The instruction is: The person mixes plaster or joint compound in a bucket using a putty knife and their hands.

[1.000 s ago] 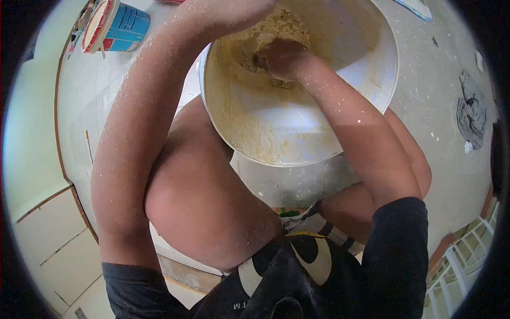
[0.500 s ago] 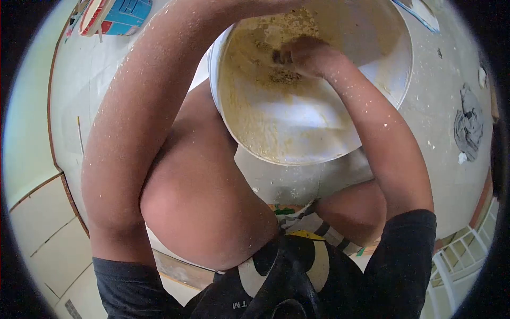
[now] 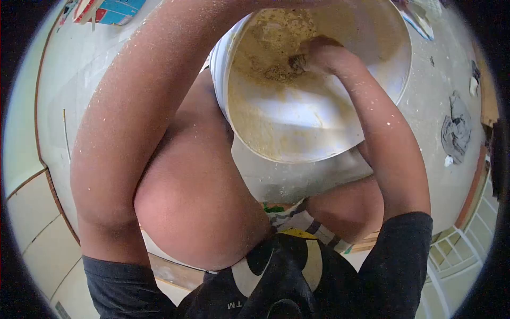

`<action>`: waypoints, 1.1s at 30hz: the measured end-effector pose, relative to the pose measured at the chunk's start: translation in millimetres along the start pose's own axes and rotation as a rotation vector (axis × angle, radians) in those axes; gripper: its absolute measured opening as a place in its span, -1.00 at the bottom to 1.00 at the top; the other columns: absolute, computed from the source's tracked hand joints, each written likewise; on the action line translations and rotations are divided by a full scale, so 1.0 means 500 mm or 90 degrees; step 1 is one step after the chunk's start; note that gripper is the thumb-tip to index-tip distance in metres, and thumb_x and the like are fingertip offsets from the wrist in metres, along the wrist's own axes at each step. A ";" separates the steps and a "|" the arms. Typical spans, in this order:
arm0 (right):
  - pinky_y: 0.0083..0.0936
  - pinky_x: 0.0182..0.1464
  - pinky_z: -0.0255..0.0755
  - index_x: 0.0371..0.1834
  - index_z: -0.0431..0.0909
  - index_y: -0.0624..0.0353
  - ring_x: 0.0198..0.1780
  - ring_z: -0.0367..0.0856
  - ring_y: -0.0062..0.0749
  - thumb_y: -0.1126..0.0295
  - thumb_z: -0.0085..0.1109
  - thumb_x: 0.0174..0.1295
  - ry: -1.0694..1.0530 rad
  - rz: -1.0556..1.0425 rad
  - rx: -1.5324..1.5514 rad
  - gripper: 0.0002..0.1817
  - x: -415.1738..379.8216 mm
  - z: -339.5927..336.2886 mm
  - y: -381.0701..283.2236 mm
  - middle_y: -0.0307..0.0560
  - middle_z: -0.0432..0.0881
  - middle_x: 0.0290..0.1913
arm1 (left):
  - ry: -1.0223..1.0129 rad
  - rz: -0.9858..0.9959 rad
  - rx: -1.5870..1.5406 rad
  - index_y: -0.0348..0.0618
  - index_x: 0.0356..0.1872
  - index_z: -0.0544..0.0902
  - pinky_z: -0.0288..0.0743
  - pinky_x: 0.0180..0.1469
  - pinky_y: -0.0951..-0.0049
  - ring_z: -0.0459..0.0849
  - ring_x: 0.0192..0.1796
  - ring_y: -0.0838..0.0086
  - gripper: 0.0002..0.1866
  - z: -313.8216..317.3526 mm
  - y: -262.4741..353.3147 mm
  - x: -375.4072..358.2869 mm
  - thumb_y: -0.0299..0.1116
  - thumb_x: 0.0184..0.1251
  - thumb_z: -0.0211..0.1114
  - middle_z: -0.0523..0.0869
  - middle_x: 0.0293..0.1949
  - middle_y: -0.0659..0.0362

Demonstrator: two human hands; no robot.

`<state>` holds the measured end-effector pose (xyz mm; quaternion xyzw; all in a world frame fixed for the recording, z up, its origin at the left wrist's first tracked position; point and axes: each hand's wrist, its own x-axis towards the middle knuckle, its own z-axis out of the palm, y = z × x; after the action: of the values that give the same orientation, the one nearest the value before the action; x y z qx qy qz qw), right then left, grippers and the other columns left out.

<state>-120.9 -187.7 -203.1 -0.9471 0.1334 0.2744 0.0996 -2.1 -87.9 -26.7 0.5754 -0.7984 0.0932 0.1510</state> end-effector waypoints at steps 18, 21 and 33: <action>-0.03 -0.16 0.58 -0.12 0.61 0.24 -0.16 0.69 0.11 0.37 -0.03 0.29 0.319 0.043 -0.030 -0.74 -0.171 0.031 -0.025 0.21 0.66 -0.21 | -0.033 -0.045 -0.020 -0.34 -0.23 0.50 0.49 0.01 0.15 0.60 -0.09 0.03 -0.80 0.001 0.005 -0.002 -0.42 0.29 -0.03 0.62 -0.25 -0.16; 0.00 -0.21 0.55 -0.08 0.53 0.25 -0.22 0.67 0.15 0.39 -0.04 0.30 0.033 -0.035 -0.146 -0.76 -0.189 0.038 -0.021 0.21 0.64 -0.28 | -0.046 -0.071 -0.015 -0.27 -0.16 0.60 0.49 0.04 0.15 0.63 -0.06 0.03 -0.71 0.001 -0.001 -0.002 -0.29 0.37 -0.01 0.66 -0.21 -0.15; -0.10 -0.17 0.56 -0.04 0.54 0.29 -0.16 0.68 0.00 0.46 -0.03 0.23 0.176 -0.021 0.020 -0.72 -0.341 0.013 -0.049 0.14 0.64 -0.22 | -0.004 -0.413 -0.335 -0.31 0.01 0.56 0.42 0.14 0.32 0.60 0.03 0.23 -0.62 -0.006 0.037 -0.013 -0.15 0.48 0.12 0.62 -0.11 -0.08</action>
<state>-255.2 -129.3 -112.6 -0.9762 0.1348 0.1374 0.0999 -17.2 -75.3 -25.6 0.7392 -0.5728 -0.1679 0.3118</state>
